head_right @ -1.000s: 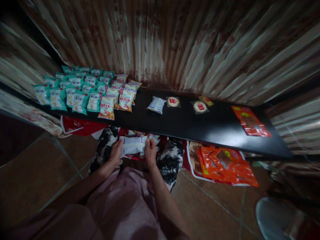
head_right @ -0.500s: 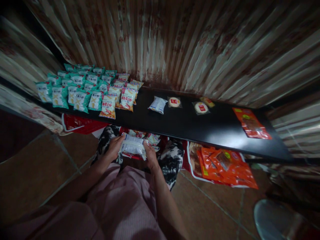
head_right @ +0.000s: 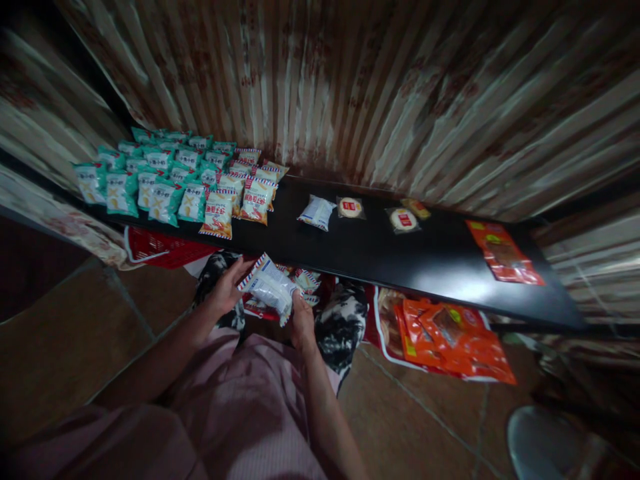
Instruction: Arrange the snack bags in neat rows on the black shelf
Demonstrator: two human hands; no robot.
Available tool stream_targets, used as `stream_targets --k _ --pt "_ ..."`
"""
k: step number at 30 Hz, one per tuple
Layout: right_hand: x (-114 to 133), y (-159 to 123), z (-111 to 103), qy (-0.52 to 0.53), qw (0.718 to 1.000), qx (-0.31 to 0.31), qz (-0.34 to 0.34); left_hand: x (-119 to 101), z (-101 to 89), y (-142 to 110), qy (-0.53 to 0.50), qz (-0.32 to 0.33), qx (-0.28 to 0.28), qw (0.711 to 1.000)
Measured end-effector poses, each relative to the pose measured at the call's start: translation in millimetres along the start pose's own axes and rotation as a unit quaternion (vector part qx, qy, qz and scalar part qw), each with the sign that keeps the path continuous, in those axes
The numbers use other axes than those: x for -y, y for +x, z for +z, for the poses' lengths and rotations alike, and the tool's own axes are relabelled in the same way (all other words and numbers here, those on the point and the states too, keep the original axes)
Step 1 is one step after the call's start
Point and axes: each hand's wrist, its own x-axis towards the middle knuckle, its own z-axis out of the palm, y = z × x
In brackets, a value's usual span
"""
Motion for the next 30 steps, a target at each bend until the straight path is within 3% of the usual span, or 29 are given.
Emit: stream_targets --k 7,11,18,30 --pt "7.6 -4.0 12.0 0.029 0.998 -0.038 -0.052 7.2 2.3 -9.1 -0.027 0.051 0.056 0.997" --pt "8.0 -10.1 16.3 -0.028 0.992 -0.078 -0.092 17.1 2.6 -10.9 0.025 0.075 0.070 0.994" --pt "13.1 -31.7 28.6 -0.206 0.961 -0.102 -0.157 34.3 9.7 -11.4 0.115 0.093 0.007 0.989" --pt "-9.5 -18.2 26.1 -0.200 0.968 -0.087 -0.127 29.5 22.2 -13.9 0.091 0.119 -0.077 0.986"
